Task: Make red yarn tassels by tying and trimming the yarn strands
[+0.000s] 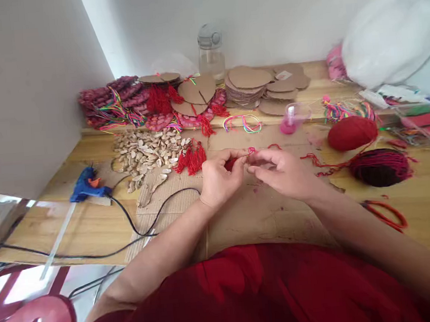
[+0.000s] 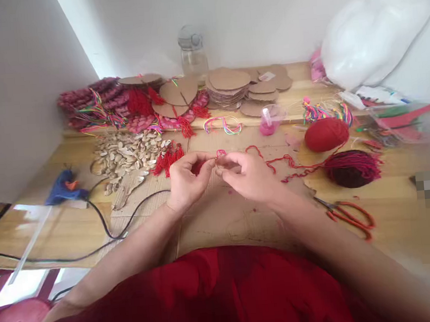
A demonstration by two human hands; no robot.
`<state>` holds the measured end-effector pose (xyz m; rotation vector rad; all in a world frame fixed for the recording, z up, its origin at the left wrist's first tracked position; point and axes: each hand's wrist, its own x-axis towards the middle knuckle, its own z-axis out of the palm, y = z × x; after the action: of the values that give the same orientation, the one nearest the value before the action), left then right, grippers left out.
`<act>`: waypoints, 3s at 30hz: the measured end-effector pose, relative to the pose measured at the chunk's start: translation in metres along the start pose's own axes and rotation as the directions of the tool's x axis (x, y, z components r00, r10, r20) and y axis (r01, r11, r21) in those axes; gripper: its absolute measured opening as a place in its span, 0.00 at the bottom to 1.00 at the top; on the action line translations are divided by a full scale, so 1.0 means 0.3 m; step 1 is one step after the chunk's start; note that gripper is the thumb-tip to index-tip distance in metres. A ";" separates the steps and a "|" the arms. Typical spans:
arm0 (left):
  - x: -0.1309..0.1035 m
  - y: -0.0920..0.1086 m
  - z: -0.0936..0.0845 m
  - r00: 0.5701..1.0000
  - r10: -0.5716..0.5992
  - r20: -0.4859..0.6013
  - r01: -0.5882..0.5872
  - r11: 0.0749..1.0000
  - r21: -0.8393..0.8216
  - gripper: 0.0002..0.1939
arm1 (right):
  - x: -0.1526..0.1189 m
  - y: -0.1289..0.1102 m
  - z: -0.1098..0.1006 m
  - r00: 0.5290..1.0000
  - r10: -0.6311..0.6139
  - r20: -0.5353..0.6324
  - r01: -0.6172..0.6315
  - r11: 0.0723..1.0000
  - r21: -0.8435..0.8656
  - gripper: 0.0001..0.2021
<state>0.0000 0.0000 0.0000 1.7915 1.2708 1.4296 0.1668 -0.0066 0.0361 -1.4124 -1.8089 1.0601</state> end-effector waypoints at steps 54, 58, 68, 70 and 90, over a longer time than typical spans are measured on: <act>0.016 -0.006 -0.008 0.995 -0.094 0.046 0.094 0.996 0.000 0.04 | 0.016 0.057 0.121 0.976 0.183 -0.117 -0.053 0.724 0.688 0.15; 0.017 -0.015 -0.009 0.997 -0.067 0.029 0.066 0.997 0.030 0.03 | 0.004 0.067 0.113 0.989 0.074 -0.129 -0.001 0.871 0.491 0.08; 0.008 0.005 -0.015 0.996 0.084 0.018 -0.086 0.972 0.217 0.04 | -0.021 0.059 0.122 0.968 -0.131 -0.216 0.154 0.983 0.096 0.10; 0.007 0.004 -0.018 0.991 0.132 0.038 -0.137 0.952 0.273 0.05 | -0.026 0.051 0.118 0.964 -0.161 -0.213 0.173 0.984 0.035 0.10; 0.010 0.009 -0.021 0.983 0.164 0.081 -0.181 0.938 0.297 0.07 | -0.030 0.014 0.043 0.939 -0.335 -0.080 0.293 0.899 -0.326 0.10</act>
<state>-0.0050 0.0005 0.0057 2.1785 1.3939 1.3197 0.1603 -0.0178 0.0260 -1.2657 -2.0799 0.5185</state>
